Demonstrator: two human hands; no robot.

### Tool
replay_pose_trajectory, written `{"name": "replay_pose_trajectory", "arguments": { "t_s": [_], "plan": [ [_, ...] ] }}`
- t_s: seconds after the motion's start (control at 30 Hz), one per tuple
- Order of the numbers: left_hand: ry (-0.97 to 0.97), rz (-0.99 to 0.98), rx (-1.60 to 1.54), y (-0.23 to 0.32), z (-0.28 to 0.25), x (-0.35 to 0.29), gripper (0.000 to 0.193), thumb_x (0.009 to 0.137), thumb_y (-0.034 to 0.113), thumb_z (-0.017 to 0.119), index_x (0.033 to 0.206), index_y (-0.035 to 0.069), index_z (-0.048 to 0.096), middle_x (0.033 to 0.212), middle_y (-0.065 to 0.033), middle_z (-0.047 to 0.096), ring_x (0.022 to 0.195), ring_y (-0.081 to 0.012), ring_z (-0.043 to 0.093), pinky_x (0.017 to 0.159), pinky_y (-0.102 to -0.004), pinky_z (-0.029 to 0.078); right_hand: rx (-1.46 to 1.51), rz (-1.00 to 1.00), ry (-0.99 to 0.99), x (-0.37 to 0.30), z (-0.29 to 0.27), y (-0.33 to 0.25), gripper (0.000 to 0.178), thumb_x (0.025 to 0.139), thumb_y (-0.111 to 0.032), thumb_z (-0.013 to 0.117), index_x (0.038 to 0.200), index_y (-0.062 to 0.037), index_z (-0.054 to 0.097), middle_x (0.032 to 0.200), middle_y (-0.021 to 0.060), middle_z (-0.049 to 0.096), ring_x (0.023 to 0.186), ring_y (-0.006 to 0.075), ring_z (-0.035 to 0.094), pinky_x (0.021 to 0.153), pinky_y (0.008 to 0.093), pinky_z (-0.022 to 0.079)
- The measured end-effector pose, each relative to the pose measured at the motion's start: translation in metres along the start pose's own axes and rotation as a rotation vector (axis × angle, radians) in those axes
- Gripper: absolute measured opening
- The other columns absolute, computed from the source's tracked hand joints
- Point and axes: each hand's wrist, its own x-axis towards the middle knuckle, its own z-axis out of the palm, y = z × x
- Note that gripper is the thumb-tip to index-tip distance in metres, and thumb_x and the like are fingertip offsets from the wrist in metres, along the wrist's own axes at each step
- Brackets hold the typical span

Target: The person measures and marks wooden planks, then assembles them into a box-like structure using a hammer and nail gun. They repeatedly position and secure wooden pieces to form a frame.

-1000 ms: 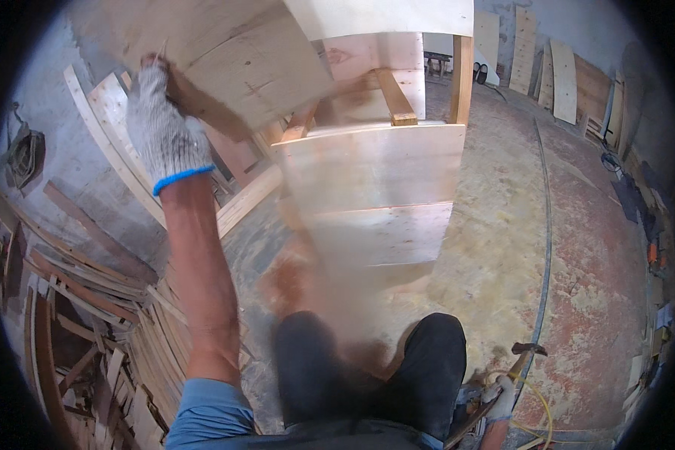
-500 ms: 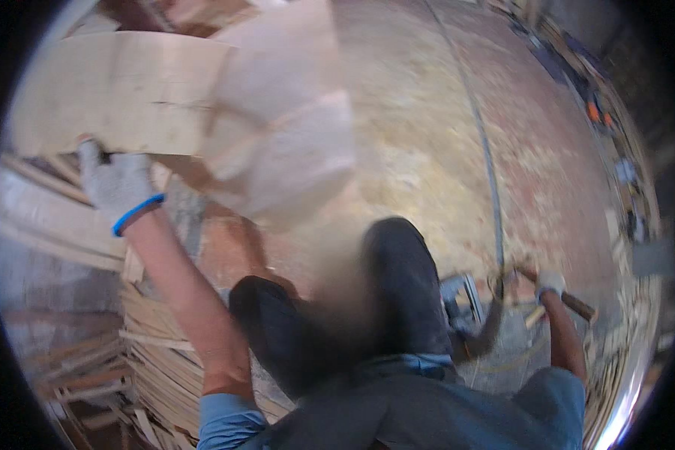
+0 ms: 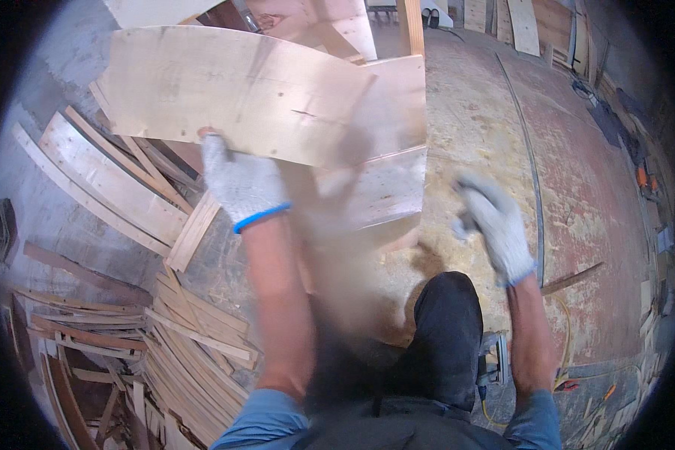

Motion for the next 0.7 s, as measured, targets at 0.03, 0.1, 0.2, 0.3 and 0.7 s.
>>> {"name": "replay_pose_trajectory", "arguments": {
  "t_s": [0.03, 0.1, 0.2, 0.3, 0.7],
  "plan": [
    [-0.039, 0.04, 0.077, -0.007, -0.013, 0.002, 0.036, 0.108, 0.031, 0.051, 0.125, 0.0, 0.059, 0.121, -0.0104, 0.064, 0.113, -0.0195, 0.059, 0.103, -0.0374, 0.048, 0.059, -0.036, -0.039, 0.018, 0.031, -0.018, 0.037, 0.098, -0.025, 0.066, 0.124, 0.0017, 0.066, 0.1, 0.0078, 0.071, 0.081, 0.0148, 0.068, 0.07, 0.0297, 0.055],
    [-0.053, -0.005, 0.023, -0.02, -0.007, 0.0, 0.039, 0.107, 0.033, 0.053, 0.128, 0.0, 0.058, 0.124, -0.0116, 0.064, 0.118, -0.0222, 0.058, 0.107, -0.0406, 0.046, 0.185, -0.068, -0.117, 0.044, 0.069, -0.045, 0.033, 0.098, -0.025, 0.066, 0.118, 0.0015, 0.067, 0.097, 0.0099, 0.07, 0.073, 0.0154, 0.068, 0.063, 0.0296, 0.055],
    [-0.032, -0.085, -0.034, -0.024, 0.008, -0.018, 0.041, 0.104, 0.034, 0.059, 0.129, 0.002, 0.059, 0.125, -0.0117, 0.064, 0.118, -0.026, 0.059, 0.109, -0.0448, 0.044, 0.281, -0.077, -0.169, 0.052, 0.094, -0.072, 0.022, 0.098, -0.022, 0.067, 0.101, -0.0003, 0.067, 0.076, 0.0079, 0.067, 0.054, 0.0154, 0.063, 0.047, 0.0271, 0.05],
    [-0.019, 0.087, 0.353, -0.027, -0.018, -0.001, 0.025, 0.103, 0.027, 0.061, 0.116, 0.006, 0.065, 0.109, -0.0056, 0.064, 0.101, -0.0174, 0.059, 0.095, -0.0363, 0.048, 0.218, -0.128, 0.03, 0.074, 0.089, -0.078, 0.019, 0.097, -0.02, 0.069, 0.099, -0.0011, 0.067, 0.065, 0.0046, 0.063, 0.051, 0.0135, 0.061, 0.044, 0.0252, 0.047],
    [0.031, 0.652, 1.088, 0.049, 0.026, 0.049, 0.04, 0.101, 0.02, 0.056, 0.13, -0.007, 0.058, 0.131, -0.0199, 0.062, 0.12, -0.0291, 0.059, 0.107, -0.0379, 0.042, -0.072, -0.738, 0.213, 0.16, 0.062, -0.152, 0.023, 0.093, -0.024, 0.073, 0.1, -0.0018, 0.073, 0.072, 0.0008, 0.064, 0.058, 0.0077, 0.057, 0.052, 0.0251, 0.045]
  ]
}}
